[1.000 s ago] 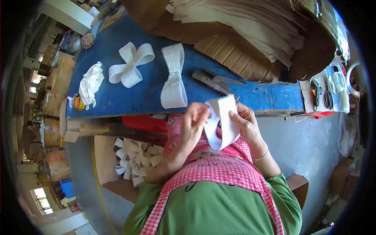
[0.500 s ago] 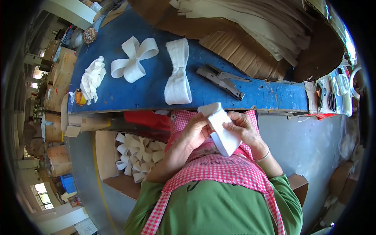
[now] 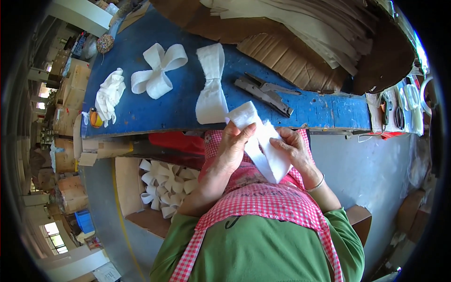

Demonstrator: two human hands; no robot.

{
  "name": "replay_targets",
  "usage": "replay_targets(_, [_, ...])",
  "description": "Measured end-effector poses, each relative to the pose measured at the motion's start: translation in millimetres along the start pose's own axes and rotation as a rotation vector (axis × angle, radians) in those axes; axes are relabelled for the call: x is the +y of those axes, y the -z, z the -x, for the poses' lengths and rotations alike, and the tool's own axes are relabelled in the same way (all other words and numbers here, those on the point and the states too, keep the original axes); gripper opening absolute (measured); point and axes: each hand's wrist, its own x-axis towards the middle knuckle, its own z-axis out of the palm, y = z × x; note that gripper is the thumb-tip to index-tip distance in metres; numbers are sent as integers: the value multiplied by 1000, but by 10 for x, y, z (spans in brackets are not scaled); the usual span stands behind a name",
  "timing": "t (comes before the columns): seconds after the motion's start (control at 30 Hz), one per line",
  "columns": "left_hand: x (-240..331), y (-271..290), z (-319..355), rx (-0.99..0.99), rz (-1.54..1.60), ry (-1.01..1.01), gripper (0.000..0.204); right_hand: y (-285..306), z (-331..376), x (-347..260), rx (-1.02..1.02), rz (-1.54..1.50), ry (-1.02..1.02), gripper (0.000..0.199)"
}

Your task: Assembling decorative bows by folding and stapling white foam strips.

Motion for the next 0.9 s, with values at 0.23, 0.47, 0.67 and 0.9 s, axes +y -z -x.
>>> replay_targets(0.23, [-78, -30, -33, 64, -94, -42, 40, -14, 5, -65, -18, 38, -25, 17])
replay_targets(0.47, [-138, -35, -63, 84, -142, -79, 42, -12, 5, -57, -15, -3, -22, 16])
replay_targets(0.67, [-155, -35, -89, 64, -121, -90, 34, -15, 10, -53, -4, 8, -10, 16])
replay_targets(0.9, [-204, -7, -90, 75, -124, -94, 33, -16, 21, -72, -7, 17, -30, 14])
